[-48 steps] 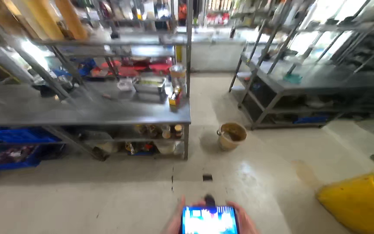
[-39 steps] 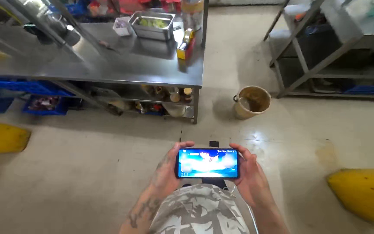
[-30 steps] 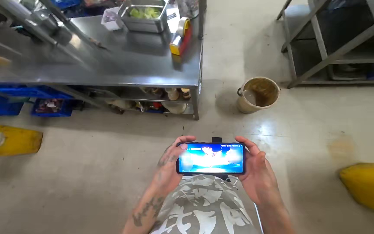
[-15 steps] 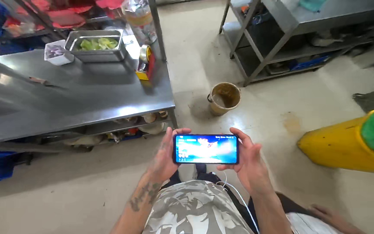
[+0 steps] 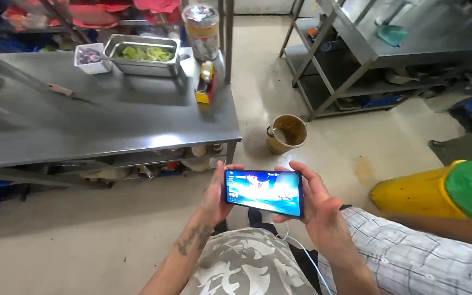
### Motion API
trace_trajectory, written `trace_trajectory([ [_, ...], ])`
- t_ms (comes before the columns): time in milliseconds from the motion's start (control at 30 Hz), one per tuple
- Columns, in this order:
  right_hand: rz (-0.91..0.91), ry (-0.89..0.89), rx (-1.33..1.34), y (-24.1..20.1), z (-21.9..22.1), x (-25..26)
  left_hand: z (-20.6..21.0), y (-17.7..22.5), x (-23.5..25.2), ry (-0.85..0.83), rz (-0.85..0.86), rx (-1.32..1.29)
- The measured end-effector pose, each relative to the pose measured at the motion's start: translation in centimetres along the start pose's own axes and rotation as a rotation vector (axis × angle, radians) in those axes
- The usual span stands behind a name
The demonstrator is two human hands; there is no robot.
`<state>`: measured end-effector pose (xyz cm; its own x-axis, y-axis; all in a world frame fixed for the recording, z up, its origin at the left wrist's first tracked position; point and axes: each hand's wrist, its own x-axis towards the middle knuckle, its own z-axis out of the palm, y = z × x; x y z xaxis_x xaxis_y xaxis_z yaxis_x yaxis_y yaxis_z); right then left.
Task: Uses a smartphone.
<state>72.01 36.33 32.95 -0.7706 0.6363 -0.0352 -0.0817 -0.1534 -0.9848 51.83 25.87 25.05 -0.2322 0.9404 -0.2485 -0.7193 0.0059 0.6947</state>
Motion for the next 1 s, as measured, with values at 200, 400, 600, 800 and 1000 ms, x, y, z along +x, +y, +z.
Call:
trace_trajectory([
  [200,0.164,0.136,0.038,4.4,-0.4,2.5,1.2,3.6,-3.7,0.014,0.110,0.116],
  [400,0.145,0.109,0.089,4.9,1.8,2.9,0.1,4.8,-4.9,0.012,0.135,0.169],
  [600,0.011,-0.080,-0.178,0.7,7.7,1.3,-5.2,1.5,-3.7,0.128,0.093,0.032],
  [800,0.238,0.105,0.037,5.2,4.0,2.8,-1.8,4.9,-5.9,0.128,0.168,0.209],
  [1000,0.309,0.165,0.166,7.7,3.8,2.8,1.0,6.0,-5.7,0.059,0.242,0.612],
])
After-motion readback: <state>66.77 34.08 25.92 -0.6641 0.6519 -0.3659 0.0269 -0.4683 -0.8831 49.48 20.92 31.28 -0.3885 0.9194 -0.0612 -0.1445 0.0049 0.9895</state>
